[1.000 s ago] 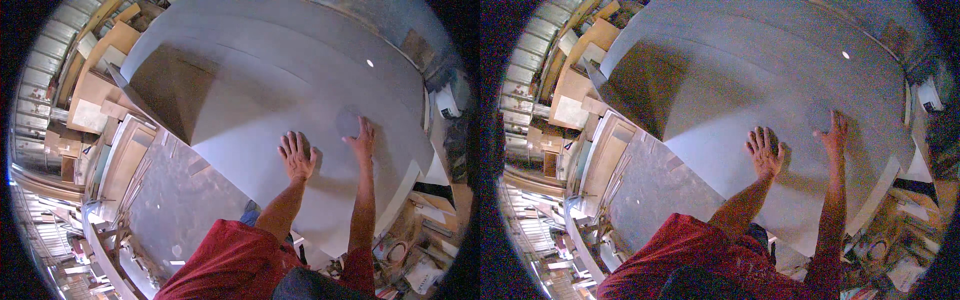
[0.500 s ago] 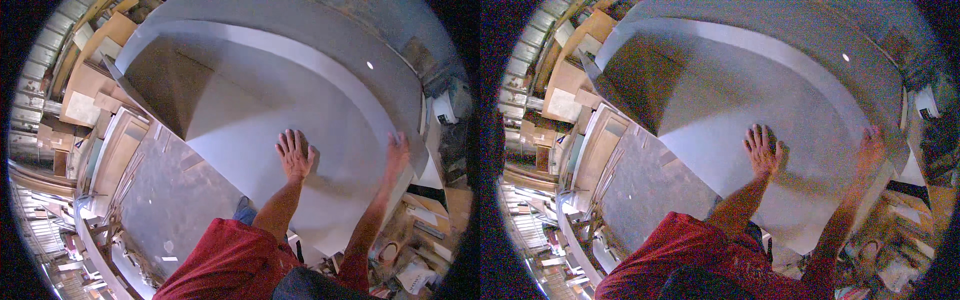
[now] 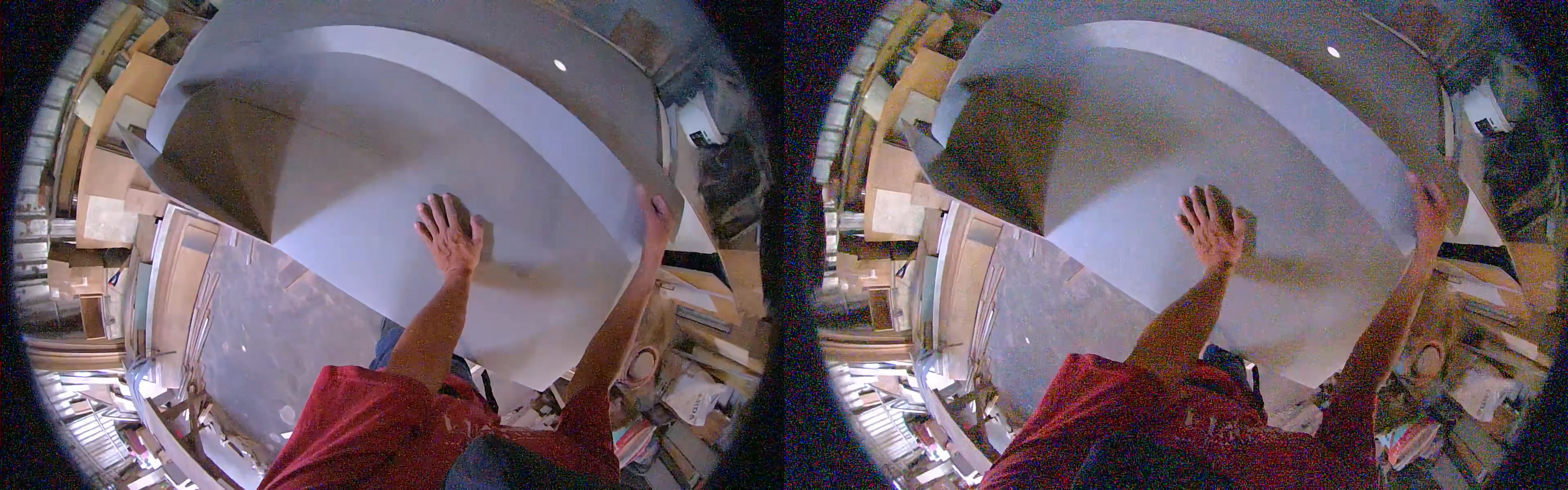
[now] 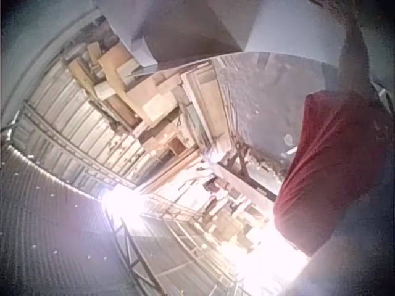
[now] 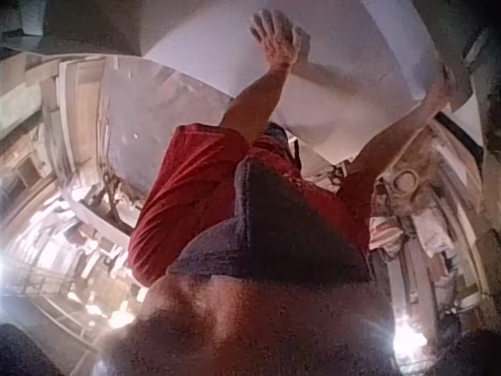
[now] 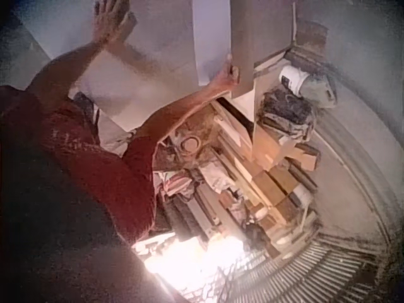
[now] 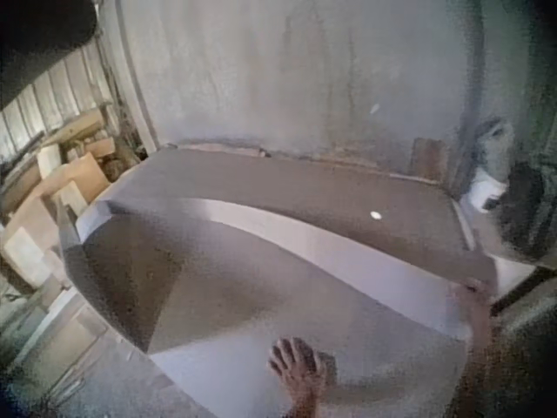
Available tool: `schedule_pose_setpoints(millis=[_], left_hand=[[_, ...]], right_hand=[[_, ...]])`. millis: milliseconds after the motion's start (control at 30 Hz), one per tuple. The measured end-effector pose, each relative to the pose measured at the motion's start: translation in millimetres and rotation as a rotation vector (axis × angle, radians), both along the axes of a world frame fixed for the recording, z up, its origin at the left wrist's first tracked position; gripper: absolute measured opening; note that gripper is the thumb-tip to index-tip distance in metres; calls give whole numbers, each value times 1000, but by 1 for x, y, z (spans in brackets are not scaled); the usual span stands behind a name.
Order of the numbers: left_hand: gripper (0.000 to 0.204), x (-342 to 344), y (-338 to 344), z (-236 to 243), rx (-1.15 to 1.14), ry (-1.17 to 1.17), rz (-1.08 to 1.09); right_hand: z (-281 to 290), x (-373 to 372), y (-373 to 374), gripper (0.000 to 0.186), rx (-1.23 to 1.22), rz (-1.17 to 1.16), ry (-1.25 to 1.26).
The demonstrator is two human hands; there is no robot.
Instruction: The person aligns a laminate strip along the edge of a wooden cabinet, trims it with a utility knife, and presses it down by hand before checking laminate sheets on a stack.
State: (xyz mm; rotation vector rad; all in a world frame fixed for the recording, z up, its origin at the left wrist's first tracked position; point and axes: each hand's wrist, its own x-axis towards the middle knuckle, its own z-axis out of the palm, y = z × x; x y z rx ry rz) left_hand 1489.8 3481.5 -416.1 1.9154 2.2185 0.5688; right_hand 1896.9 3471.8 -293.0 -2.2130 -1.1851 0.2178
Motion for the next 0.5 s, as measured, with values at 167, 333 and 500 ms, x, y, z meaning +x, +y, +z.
schedule_pose_setpoints(millis=[167, 333, 500], left_hand=[[72, -1, -1, 3, -31, 49, -5], [72, -1, 0, 6, -12, 4, -2], [72, -1, 0, 6, -22, -2, 3]], right_hand=[[-21, 6, -20, 46, 227, -37, 381], [-24, 5, -40, 47, -159, 16, 297], [-43, -6, -52, 50, -136, -4, 358]])
